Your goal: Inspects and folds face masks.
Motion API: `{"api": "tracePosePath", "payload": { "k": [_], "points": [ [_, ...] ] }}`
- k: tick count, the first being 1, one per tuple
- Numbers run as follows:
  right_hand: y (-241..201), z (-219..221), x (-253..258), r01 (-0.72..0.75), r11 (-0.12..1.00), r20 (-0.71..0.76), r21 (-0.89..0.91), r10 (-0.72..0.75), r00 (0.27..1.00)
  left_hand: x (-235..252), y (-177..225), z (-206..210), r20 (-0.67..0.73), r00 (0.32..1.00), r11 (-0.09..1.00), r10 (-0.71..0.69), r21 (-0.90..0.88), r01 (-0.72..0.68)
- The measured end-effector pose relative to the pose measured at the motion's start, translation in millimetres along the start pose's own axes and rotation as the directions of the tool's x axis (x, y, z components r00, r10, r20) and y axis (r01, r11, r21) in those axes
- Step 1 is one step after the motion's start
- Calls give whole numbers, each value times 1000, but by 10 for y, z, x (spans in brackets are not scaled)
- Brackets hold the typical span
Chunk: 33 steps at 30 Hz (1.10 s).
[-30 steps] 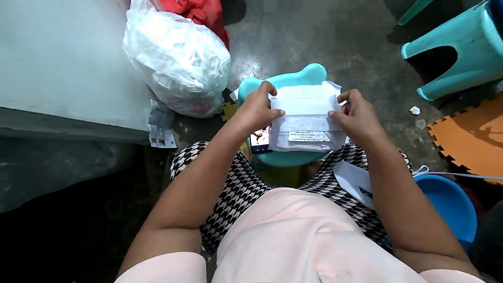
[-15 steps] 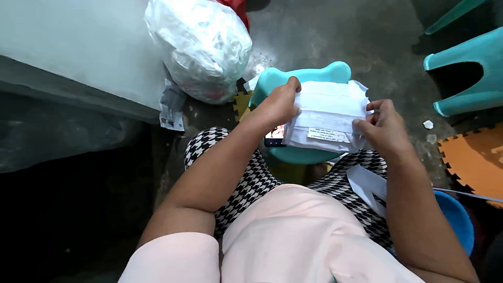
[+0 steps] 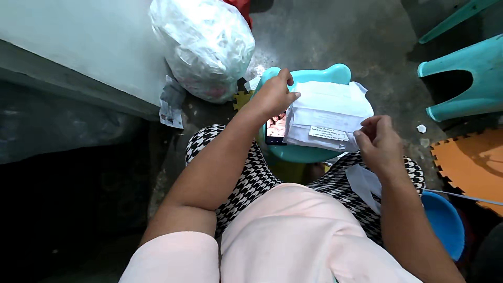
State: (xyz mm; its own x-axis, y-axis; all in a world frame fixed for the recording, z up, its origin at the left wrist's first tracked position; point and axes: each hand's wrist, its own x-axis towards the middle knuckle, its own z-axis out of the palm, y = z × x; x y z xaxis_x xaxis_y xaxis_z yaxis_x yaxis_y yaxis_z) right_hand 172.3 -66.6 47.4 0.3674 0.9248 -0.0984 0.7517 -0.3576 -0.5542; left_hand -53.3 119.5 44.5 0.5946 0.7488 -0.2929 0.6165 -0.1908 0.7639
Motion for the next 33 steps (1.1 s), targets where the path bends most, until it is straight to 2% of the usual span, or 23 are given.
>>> {"api": "tracePosePath", "payload": {
  "k": [5, 8, 11, 13, 16, 21, 23, 26, 27, 30, 33],
  "points": [
    [7, 193, -199, 98, 994, 108, 51, -103, 989, -11, 28, 101, 118, 993, 999, 27, 16, -29],
    [40, 191, -270, 150, 984, 168, 99, -165, 972, -14, 52, 109, 133, 991, 999, 15, 39, -20],
    [52, 130, -249, 204, 975, 27, 88, -207, 978, 0, 29, 79, 121, 993, 999, 17, 26, -21],
    [51, 96, -215, 180, 982, -25, 55, -179, 984, 10, 15, 75, 117, 993, 1000, 23, 16, -25],
    [35, 136, -216, 137, 989, 55, 45, -140, 989, 9, 20, 74, 130, 991, 999, 22, 22, -25],
    [37, 182, -323, 166, 977, 229, 136, -194, 954, -19, 59, 67, 149, 989, 999, 6, 31, -10],
    [27, 129, -320, 162, 972, 194, 169, -194, 962, -17, 59, 50, 158, 987, 1000, 1, 30, -6],
    [33, 95, -254, 187, 975, 28, 123, -192, 981, 1, 50, 31, 153, 988, 1000, 2, 1, -2],
    [39, 98, -234, 174, 980, 24, 101, -177, 984, 7, 48, 29, 150, 989, 1000, 0, -8, 1],
    [60, 177, -253, 165, 983, 162, 79, -176, 971, 24, 39, 29, 141, 990, 1000, 4, -15, -2],
    [24, 208, -347, 180, 979, 391, 100, -205, 897, 26, 31, 28, 133, 991, 1000, 11, -5, -11]
  ]
}}
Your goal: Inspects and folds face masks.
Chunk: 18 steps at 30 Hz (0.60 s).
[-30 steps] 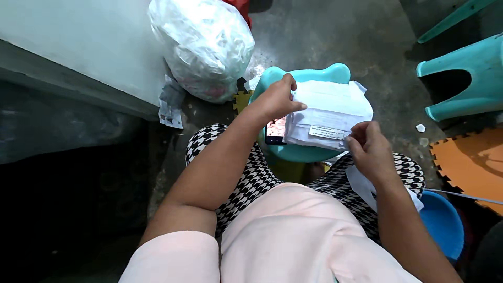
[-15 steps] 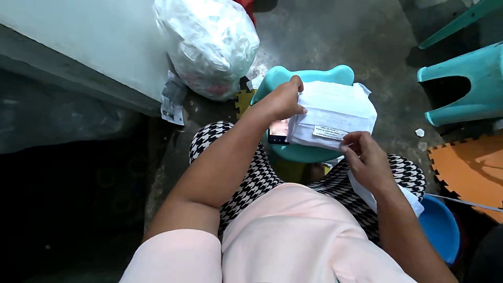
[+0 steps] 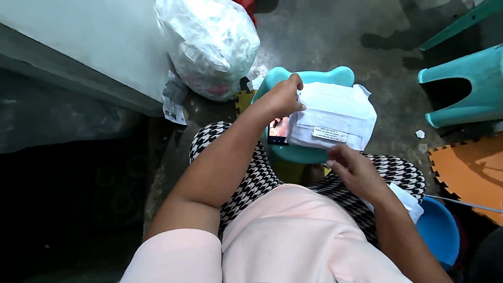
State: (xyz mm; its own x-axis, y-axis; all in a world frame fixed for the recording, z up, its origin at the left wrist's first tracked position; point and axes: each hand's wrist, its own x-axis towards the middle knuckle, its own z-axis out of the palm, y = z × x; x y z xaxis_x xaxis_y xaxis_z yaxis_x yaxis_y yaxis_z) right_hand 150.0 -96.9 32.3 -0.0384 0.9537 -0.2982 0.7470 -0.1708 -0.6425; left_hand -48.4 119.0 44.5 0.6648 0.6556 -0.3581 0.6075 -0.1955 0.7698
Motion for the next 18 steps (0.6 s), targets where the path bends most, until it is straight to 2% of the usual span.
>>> {"api": "tracePosePath", "payload": {
  "k": [2, 4, 6, 8, 10, 12, 15, 18],
  "points": [
    [-32, -21, -45, 11, 999, 4, 39, -11, 1000, 1, 0, -7, -2, 1000, 1000, -4, -8, 4],
    [-30, -73, -55, 55, 997, -147, 45, -48, 988, 2, -14, -18, -11, 1000, 999, -7, -33, 7],
    [-4, -112, -7, 65, 998, -326, -16, -67, 943, 10, -34, -25, -21, 1000, 998, 3, -57, -4],
    [38, -108, 53, 32, 998, -381, -53, -49, 923, 21, -41, -30, -23, 1000, 997, 7, -78, -9],
    [77, -48, 73, 0, 998, -300, -62, -18, 954, 20, -27, -34, -23, 1000, 997, 3, -82, -5],
    [59, 32, 43, -4, 998, -146, -69, -7, 989, 13, -26, -42, -30, 1000, 997, 4, -72, -7],
    [3, 63, -36, 6, 999, 55, -52, -3, 998, 0, -36, -47, -35, 999, 997, 5, -74, -8],
    [-6, -12, -110, 10, 999, 95, -40, -6, 995, 6, -45, -49, -47, 999, 998, 2, -65, -5]
  ]
}}
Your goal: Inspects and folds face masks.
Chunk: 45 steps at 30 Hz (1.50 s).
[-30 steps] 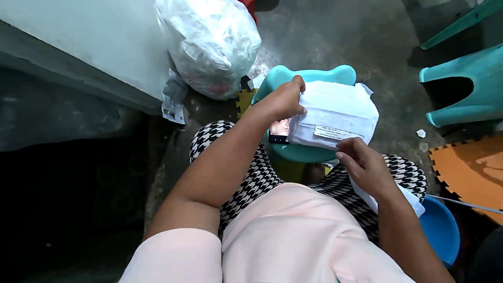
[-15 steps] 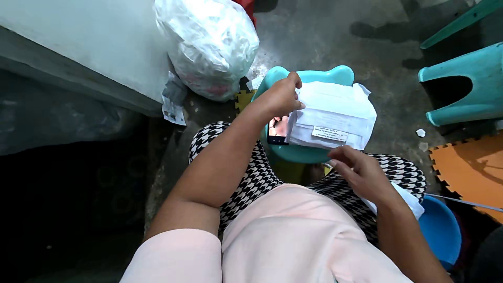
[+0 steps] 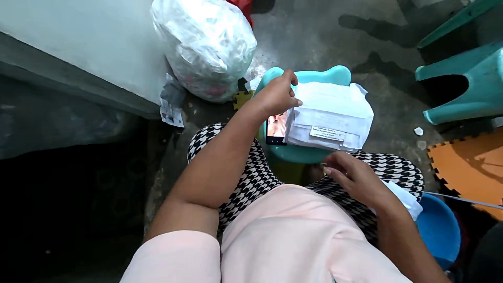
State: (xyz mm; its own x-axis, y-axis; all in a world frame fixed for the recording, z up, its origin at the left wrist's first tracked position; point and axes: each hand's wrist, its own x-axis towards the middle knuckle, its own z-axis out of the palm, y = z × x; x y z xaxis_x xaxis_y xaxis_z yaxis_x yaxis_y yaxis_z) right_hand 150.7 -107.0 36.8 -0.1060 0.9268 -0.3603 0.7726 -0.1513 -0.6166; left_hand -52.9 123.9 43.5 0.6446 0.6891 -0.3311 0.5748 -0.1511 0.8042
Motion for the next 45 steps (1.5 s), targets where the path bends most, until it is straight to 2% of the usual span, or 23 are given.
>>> {"api": "tracePosePath", "payload": {
  "k": [6, 18, 23, 29, 33, 37, 39, 40, 43, 45],
  "points": [
    [99, -205, -194, 44, 999, -144, -21, -47, 989, 18, 22, 11, -5, 1000, 1000, 7, 21, -7],
    [256, -481, -511, -18, 998, -346, -56, -3, 938, 55, 17, 46, 6, 1000, 998, 19, 62, -20],
    [294, -512, -639, -109, 986, -325, -130, 62, 944, 51, 17, 38, -11, 999, 998, 35, 59, -35],
    [274, -411, -816, -251, 945, -165, -210, 219, 962, 61, 10, 21, -135, 981, 990, 139, 54, -133],
    [209, -231, -926, -288, 921, -131, -264, 261, 956, 28, 30, 36, -337, 906, 964, 256, 22, -264],
    [244, 9, -966, -247, 887, -237, -391, 162, 958, -92, 166, 178, -518, 722, 868, 458, 87, -488],
    [262, 52, -967, -245, 877, -262, -413, 144, 954, -215, 319, 314, -493, 664, 799, 562, 115, -590],
    [262, 41, -973, -246, 881, -257, -404, 149, 955, -282, 400, 416, -455, 656, 767, 602, 101, -633],
    [261, -38, -1010, -187, 929, -227, -320, 117, 967, -488, 558, 896, -234, 720, 737, 653, -22, -675],
    [245, -89, -1031, -90, 967, -247, -237, 30, 969, -546, 544, 1271, -45, 714, 702, 699, -153, -696]
  ]
}}
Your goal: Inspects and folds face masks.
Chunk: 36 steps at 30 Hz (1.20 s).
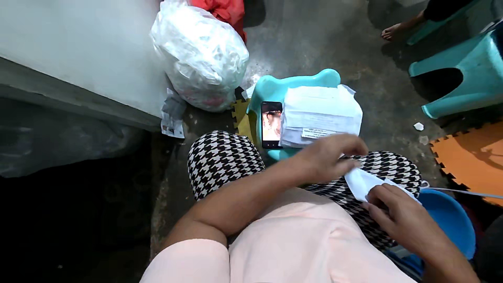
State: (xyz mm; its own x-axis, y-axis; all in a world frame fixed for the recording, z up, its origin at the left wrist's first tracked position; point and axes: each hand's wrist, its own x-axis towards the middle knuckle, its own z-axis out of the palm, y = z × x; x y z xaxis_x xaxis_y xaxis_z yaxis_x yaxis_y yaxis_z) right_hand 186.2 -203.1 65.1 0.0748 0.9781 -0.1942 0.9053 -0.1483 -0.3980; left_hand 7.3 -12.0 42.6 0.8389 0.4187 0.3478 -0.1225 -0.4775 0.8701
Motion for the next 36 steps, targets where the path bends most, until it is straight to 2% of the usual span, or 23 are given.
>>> {"api": "tracePosePath", "payload": {
  "k": [3, 5, 9, 19, 25, 29, 32, 36],
  "points": [
    [-76, -100, 48, 113, 972, -87, 204, -97, 992, -51, 51, 282, 243, 970, 979, 18, -203, 32],
    [-114, -169, 125, 173, 946, -130, 274, -142, 981, -59, 75, 321, 299, 954, 940, -22, -320, 122],
    [-123, -264, 309, 203, 931, -172, 303, -156, 973, -97, 22, 297, 272, 956, 857, -106, -462, 227],
    [-66, -299, 537, 147, 835, -277, 531, 7, 961, -99, -29, 142, 210, 950, 856, -232, -419, 301],
    [-18, -266, 626, 243, 705, -364, 666, 23, 931, -98, -85, 143, 214, 946, 860, -242, -404, 311],
    [0, -273, 662, 258, 651, -370, 714, 39, 928, -103, -110, 143, 194, 951, 873, -239, -385, 298],
    [-7, -254, 679, 267, 677, -359, 686, -4, 933, -104, -114, 156, 184, 957, 880, -223, -385, 279],
    [-106, -171, 676, 220, 745, -286, 629, -42, 957, -101, -95, 195, 194, 958, 812, -210, -512, 281]
  ]
}}
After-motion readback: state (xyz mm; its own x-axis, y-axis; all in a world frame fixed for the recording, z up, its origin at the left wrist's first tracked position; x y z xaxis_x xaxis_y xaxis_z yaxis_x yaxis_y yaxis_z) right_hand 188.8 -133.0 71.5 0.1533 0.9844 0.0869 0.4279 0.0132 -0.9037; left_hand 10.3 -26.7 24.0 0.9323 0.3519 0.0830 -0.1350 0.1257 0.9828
